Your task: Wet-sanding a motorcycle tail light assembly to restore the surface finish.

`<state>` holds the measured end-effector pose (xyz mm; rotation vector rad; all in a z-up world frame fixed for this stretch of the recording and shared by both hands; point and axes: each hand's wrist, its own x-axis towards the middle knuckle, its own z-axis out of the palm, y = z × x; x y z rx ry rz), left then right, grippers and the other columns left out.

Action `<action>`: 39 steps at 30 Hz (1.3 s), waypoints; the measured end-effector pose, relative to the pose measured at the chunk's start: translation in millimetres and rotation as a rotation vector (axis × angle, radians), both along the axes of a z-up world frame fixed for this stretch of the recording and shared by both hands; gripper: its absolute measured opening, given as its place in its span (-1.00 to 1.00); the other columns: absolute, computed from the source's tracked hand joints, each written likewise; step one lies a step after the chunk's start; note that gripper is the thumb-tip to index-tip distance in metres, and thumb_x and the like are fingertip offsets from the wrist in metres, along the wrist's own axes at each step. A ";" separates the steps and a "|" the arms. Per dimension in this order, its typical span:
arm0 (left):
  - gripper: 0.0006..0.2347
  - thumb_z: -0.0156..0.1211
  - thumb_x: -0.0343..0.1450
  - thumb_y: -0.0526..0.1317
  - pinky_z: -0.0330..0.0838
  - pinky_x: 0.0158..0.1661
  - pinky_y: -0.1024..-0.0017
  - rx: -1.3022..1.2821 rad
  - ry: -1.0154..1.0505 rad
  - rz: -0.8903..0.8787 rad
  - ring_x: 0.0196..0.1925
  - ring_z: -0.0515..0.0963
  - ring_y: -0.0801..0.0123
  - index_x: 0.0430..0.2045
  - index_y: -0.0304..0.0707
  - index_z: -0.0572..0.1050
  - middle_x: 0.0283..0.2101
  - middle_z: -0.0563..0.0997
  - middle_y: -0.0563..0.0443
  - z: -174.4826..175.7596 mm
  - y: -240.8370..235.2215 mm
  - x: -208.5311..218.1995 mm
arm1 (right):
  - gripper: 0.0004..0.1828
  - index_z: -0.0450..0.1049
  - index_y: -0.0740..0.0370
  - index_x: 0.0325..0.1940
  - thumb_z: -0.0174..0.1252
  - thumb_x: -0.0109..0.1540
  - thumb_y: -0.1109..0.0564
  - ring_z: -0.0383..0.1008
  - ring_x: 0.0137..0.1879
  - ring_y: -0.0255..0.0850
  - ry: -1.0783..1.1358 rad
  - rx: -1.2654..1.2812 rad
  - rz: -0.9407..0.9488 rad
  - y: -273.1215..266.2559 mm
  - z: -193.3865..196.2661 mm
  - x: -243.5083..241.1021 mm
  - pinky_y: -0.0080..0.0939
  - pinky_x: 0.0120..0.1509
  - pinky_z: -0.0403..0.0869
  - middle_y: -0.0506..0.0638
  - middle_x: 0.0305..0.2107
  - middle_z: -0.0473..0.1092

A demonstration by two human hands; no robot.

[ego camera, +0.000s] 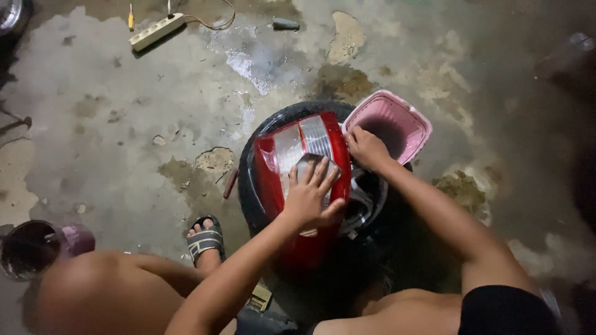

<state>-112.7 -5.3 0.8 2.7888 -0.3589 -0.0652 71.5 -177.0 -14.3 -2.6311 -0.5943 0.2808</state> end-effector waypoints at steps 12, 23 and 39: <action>-0.59 -0.37 0.62 -0.06 0.02 0.32 -0.33 -0.711 -0.086 0.279 0.41 0.39 -0.06 0.35 0.08 0.35 0.29 0.52 -0.07 -32.3 26.0 54.1 | -0.54 0.34 0.44 0.32 -0.04 0.43 0.07 0.33 0.30 0.43 0.006 0.413 -0.038 33.1 102.7 -114.9 0.32 0.41 0.30 0.57 0.11 0.38; -0.46 -0.49 0.62 0.09 -0.04 0.41 0.00 -1.801 0.138 0.131 0.49 0.15 0.01 0.41 -0.17 0.26 0.46 0.23 -0.17 21.0 18.8 34.5 | -0.46 0.12 0.24 0.58 -0.16 0.55 -0.01 0.18 0.51 -0.16 -0.744 0.047 -0.432 158.8 30.5 -148.5 -0.19 0.60 0.09 0.18 0.42 0.19; -0.44 -0.21 0.54 0.19 0.28 0.25 0.09 -2.436 0.396 0.111 0.30 0.41 0.00 0.32 -0.16 0.36 0.33 0.40 -0.25 41.8 27.4 25.8 | -0.23 -0.11 -0.01 0.67 -0.55 0.47 -0.38 -0.47 0.69 0.07 -0.061 0.551 -0.007 126.6 25.4 -119.9 0.40 0.57 -0.61 0.07 0.61 -0.31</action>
